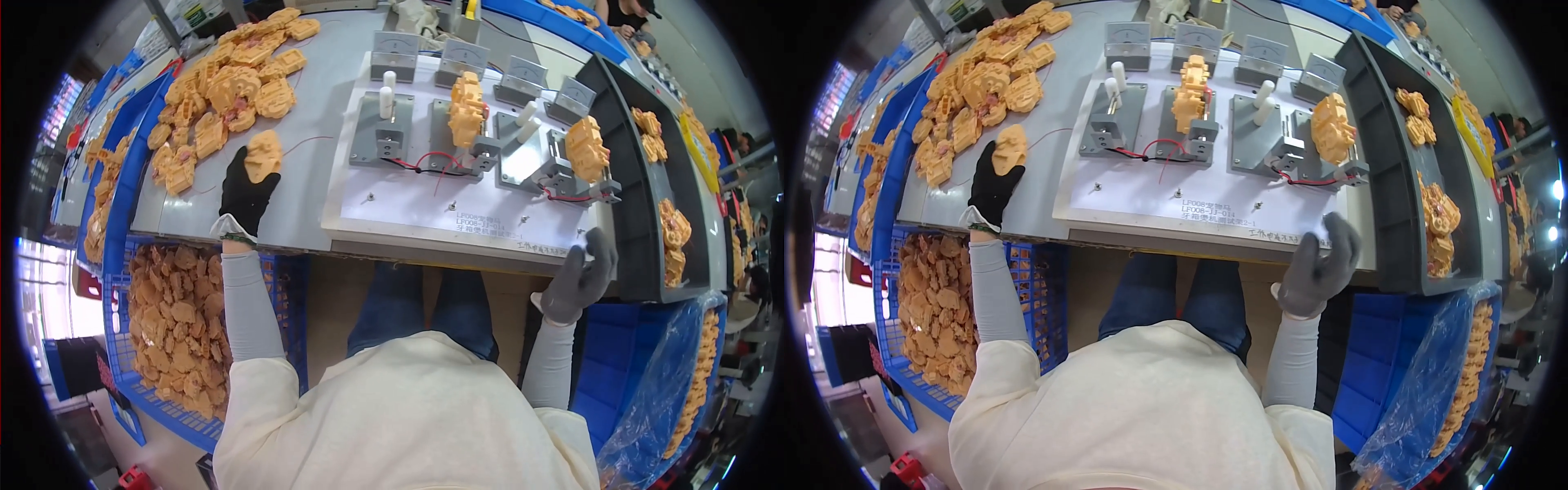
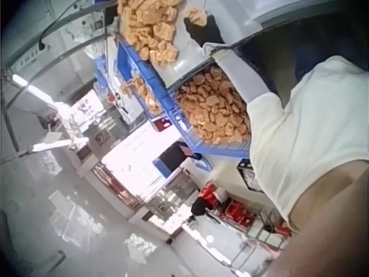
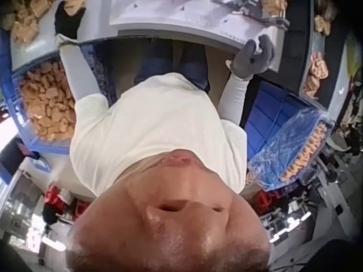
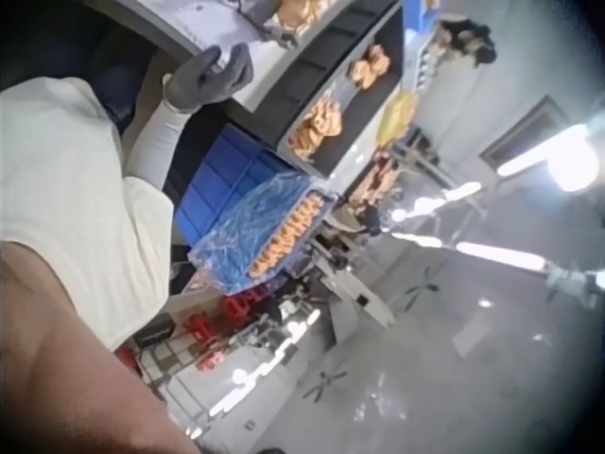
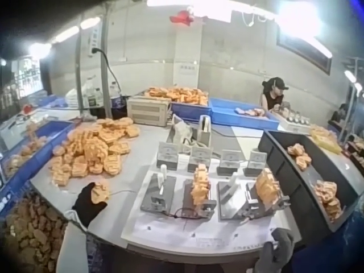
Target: The recorder is testing plastic toy components on an electronic testing jig and sorting them into storage bins.
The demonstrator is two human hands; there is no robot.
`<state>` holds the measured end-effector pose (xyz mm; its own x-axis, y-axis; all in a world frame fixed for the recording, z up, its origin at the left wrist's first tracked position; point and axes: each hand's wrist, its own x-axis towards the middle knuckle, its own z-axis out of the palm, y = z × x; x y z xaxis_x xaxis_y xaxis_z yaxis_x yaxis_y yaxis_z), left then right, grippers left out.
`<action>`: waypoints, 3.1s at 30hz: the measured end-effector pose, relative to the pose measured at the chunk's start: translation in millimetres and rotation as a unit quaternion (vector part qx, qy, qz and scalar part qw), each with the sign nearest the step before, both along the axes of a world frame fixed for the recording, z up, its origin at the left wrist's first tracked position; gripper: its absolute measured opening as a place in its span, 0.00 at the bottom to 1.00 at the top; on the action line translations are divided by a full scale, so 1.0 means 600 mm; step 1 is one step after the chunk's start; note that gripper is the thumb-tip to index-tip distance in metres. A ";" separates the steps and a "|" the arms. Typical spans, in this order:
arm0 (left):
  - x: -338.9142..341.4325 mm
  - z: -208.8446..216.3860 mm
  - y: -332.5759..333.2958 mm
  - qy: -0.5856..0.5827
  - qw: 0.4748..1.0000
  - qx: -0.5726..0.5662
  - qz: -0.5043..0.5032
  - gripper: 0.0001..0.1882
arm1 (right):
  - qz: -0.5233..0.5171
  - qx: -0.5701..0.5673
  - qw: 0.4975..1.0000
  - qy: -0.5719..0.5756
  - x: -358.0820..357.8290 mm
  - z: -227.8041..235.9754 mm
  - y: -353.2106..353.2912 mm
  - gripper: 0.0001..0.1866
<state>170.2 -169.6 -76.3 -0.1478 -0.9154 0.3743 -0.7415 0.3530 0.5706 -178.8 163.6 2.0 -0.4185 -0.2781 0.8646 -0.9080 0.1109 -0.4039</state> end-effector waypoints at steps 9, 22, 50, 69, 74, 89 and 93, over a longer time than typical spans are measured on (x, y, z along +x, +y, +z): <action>0.026 0.040 0.049 -0.058 0.986 -0.155 -0.031 0.30 | 0.304 0.146 0.941 0.004 0.095 0.009 -0.063 0.15; -0.087 0.044 -0.001 -0.307 0.945 -0.006 0.109 0.33 | 0.333 0.216 0.918 0.026 0.125 0.024 -0.113 0.15; 0.069 0.104 0.098 0.828 0.198 0.237 -0.468 0.25 | 0.324 0.174 0.930 0.013 0.113 0.013 -0.107 0.14; -0.155 0.130 0.202 0.760 0.501 0.283 -0.302 0.30 | 0.378 0.162 0.911 -0.032 0.076 0.019 -0.032 0.16; -0.244 0.104 0.306 0.630 0.431 0.502 -0.407 0.22 | 0.250 0.147 0.953 -0.084 0.024 0.017 0.055 0.14; -0.360 0.135 0.413 0.189 0.633 0.334 -0.672 0.22 | 0.110 -0.024 0.947 -0.301 -0.058 -0.043 0.144 0.12; -0.389 0.165 0.402 0.171 0.645 0.250 -0.701 0.20 | 0.106 0.003 0.949 -0.296 -0.054 -0.034 0.137 0.12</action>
